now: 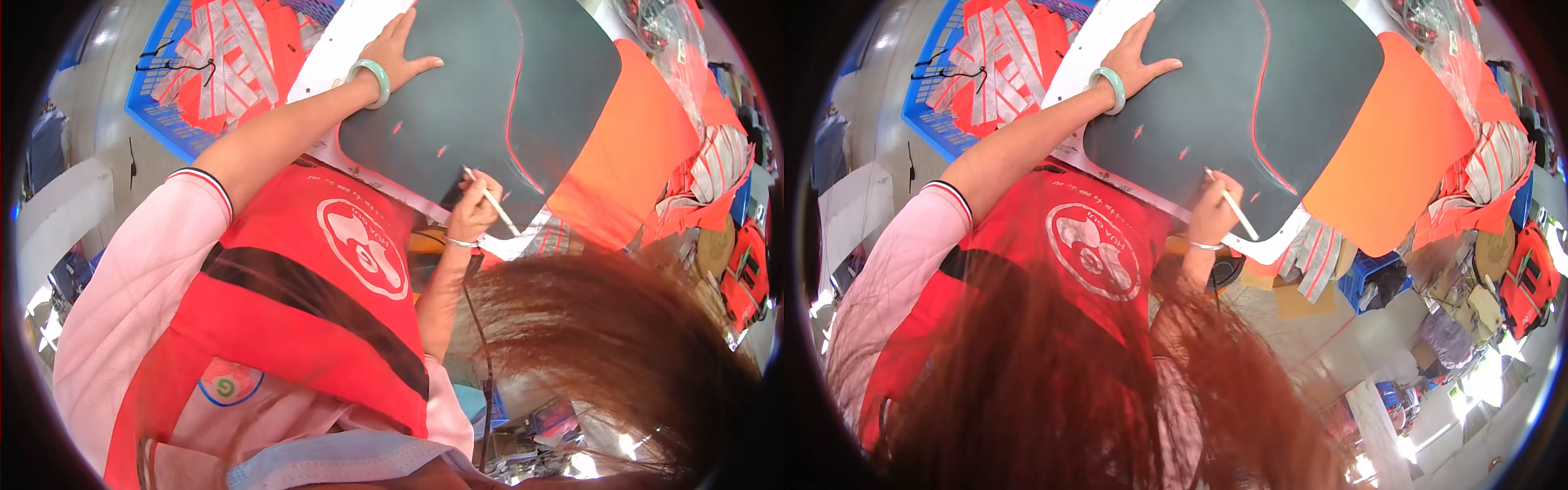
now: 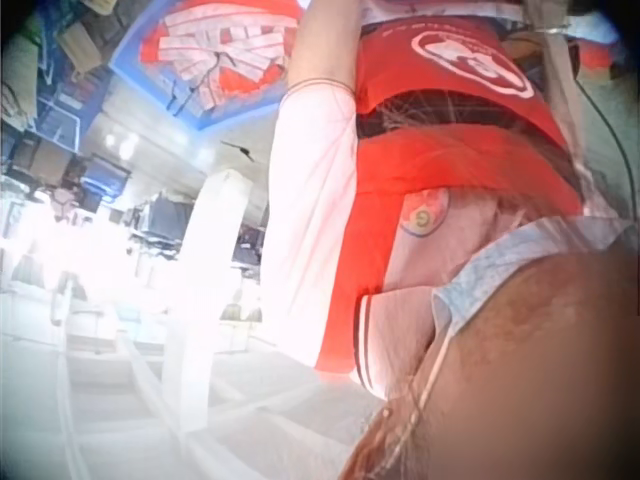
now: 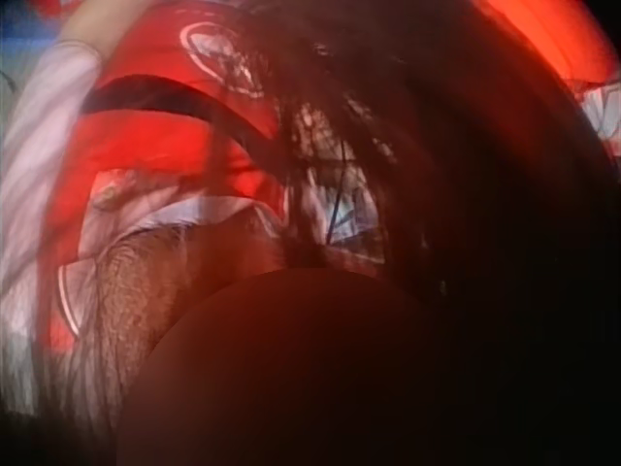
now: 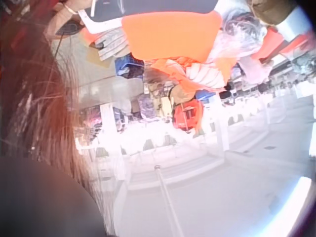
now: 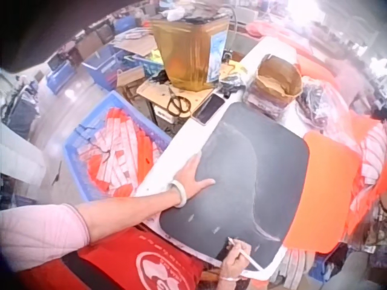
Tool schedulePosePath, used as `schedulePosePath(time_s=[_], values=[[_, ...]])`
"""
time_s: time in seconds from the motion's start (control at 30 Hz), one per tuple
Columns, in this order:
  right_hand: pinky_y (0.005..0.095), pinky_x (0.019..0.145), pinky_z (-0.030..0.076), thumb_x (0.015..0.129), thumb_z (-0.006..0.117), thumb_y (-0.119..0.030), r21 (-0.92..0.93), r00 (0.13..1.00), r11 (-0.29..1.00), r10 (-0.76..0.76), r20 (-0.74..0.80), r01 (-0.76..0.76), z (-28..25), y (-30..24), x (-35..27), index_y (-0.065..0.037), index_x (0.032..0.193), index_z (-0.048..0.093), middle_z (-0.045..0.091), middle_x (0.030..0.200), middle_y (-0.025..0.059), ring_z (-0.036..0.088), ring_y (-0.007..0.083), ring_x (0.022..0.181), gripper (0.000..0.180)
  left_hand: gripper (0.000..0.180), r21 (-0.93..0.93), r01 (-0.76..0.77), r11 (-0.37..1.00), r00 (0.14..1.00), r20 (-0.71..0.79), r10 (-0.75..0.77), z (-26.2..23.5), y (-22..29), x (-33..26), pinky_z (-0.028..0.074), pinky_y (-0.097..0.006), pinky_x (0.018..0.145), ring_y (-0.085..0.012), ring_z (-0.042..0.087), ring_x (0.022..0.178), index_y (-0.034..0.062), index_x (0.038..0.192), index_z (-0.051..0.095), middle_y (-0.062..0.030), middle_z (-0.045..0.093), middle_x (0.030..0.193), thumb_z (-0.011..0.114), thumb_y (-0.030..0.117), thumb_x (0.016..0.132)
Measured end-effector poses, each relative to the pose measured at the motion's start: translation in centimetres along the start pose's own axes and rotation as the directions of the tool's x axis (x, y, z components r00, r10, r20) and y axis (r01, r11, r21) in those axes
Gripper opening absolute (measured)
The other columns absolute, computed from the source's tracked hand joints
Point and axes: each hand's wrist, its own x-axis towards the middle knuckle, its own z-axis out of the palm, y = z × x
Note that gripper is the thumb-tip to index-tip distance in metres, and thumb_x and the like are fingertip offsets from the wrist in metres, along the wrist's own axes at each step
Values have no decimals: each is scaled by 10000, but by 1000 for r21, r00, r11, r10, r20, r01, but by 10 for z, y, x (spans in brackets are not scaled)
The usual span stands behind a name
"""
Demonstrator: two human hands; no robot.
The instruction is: Marking outlines on red fabric using a template and chalk.
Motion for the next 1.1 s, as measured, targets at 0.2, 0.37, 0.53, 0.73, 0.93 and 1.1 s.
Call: schedulePosePath(time_s=[0.2, 0.37, 0.53, 0.73, 0.93, 1.1], values=[[234, 626, 466, 938, 488, -148, -149, 995, 986, -69, 77, 79, 26, 2, -8, 23, 942, 563, 616, 801, 84, 569, 109, 677, 187, 950, 5, -31, 999, 999, -35, 32, 7, -7, -1, 349, -363, 1028, -309, 378, 1271, 72, 1411, 254, -168, 321, 1418, 680, 549, 708], [288, 667, 488, 922, 494, -115, -268, 959, 924, -241, 147, 274, 28, 0, 0, 16, 930, 578, 627, 812, 105, 606, 186, 734, 156, 947, 8, -29, 1000, 999, -46, 29, 9, -8, -1, 352, -371, 1024, -318, 379, 1267, 84, 1413, 253, -174, 319, 1417, 679, 550, 708], [321, 681, 493, 898, 502, -88, -333, 912, 850, -369, 177, 408, 31, -10, 2, 3, 922, 594, 627, 821, 138, 621, 250, 754, 131, 951, -9, -39, 999, 998, -46, 39, 10, -8, -1, 346, -386, 1026, -322, 371, 1271, 87, 1415, 249, -174, 317, 1419, 675, 555, 706], [329, 637, 494, 907, 479, -108, -416, 934, 840, -272, 232, 348, 27, -8, 4, -5, 886, 586, 619, 776, 143, 621, 258, 701, 150, 957, 13, -24, 1000, 999, -41, 25, 11, -9, 0, 339, -390, 1028, -323, 359, 1279, 83, 1414, 251, -171, 306, 1426, 668, 569, 703], [235, 590, 470, 963, 433, -192, 54, 999, 998, 7, 31, -9, 30, -9, 1, 7, 942, 542, 611, 815, 83, 571, 105, 675, 228, 957, 2, -53, 999, 996, -66, 53, 9, -11, -2, 350, -403, 1017, -335, 376, 1265, 100, 1419, 242, -168, 304, 1427, 662, 578, 703], [232, 623, 462, 940, 479, -141, -12, 972, 997, -76, 223, 80, 67, -26, -11, 7, 936, 552, 613, 802, 86, 564, 107, 665, 166, 962, 17, -39, 999, 997, -70, 40, 9, -12, -2, 350, -396, 1019, -339, 384, 1256, 101, 1421, 234, -171, 308, 1423, 664, 574, 703]])
